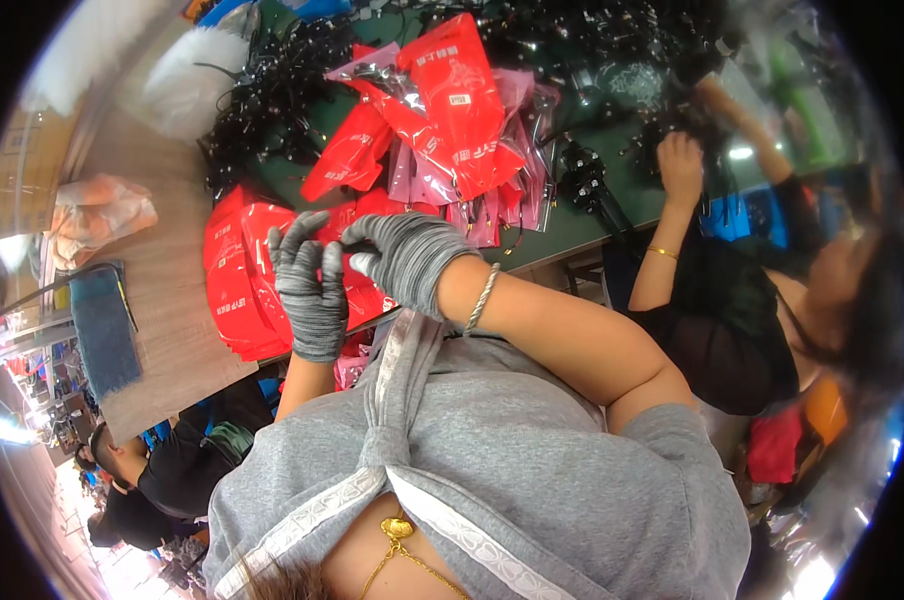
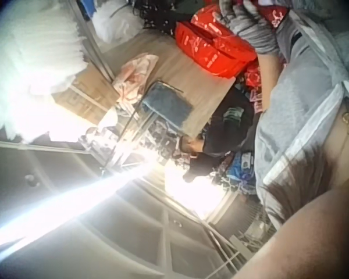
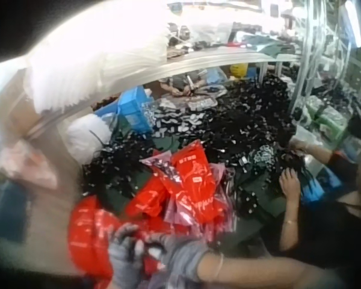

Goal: Packaging various items into plastic bags at a factory workstation.

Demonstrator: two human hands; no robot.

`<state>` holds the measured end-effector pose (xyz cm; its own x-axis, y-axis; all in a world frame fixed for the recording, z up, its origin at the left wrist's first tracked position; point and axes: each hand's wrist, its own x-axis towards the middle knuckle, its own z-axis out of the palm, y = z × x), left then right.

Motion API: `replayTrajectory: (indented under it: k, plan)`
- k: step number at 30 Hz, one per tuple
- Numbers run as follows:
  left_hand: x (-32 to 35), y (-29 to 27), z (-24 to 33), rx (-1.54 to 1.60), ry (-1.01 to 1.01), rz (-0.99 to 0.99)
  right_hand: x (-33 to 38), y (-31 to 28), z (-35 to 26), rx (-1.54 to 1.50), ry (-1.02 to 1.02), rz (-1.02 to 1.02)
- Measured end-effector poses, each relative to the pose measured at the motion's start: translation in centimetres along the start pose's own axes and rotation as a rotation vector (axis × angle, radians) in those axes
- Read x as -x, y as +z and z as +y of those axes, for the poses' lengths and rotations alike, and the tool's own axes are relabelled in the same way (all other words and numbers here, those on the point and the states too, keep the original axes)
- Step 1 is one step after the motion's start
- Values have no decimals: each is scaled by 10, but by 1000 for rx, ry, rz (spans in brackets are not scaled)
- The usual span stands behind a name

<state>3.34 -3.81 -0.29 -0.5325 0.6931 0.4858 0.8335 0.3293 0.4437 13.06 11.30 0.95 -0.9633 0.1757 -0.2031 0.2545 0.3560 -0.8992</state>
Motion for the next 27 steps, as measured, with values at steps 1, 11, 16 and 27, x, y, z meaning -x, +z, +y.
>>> replayTrajectory:
  k: [1,11,16,27]
  plan:
    - [-3,-4,-1,-61,-24,22,1,1,-5,62,-16,1]
    - [-26,7,9,23,98,-33,14,-6,-6,-6,-124,228]
    - [-37,-5,5,86,-10,68,19,-5,-23,253,-5,205]
    - [-44,-19,-5,137,12,-208,17,-17,-19,406,-98,99]
